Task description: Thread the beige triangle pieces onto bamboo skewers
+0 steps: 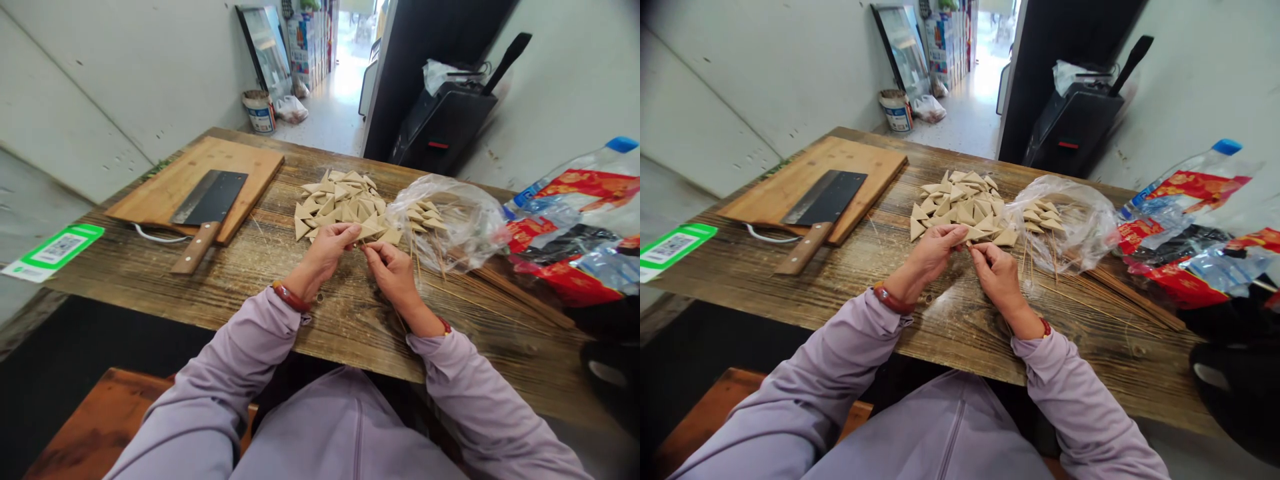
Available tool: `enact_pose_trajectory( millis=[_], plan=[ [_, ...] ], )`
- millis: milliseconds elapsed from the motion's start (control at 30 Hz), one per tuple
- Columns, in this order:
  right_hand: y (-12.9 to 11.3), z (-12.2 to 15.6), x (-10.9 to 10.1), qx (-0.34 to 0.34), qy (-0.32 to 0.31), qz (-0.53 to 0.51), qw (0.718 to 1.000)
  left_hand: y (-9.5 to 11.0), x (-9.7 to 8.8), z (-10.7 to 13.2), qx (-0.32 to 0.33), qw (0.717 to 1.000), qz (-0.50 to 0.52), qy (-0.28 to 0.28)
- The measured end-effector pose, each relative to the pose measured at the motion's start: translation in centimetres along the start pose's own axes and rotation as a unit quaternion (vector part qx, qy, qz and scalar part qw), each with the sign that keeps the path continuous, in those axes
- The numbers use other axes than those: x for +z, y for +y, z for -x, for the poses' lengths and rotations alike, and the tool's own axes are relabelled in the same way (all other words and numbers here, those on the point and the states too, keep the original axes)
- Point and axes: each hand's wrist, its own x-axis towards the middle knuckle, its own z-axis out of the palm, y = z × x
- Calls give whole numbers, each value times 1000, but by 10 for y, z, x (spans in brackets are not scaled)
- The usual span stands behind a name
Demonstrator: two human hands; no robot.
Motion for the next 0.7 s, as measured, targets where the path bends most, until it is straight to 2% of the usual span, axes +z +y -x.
enact_pose_trajectory(
  millis=[167,400,700],
  plan=[
    [-3,4,1,-3,-7,3,1000,4,-6,-3,21,999,3,25],
    [-1,4,0,-11,10,20,1000,-1,0,-1,-11,1000,3,22],
    [2,1,-1,-4,15,16,1000,-9,4,3,-14,1000,-9,-10]
  ],
)
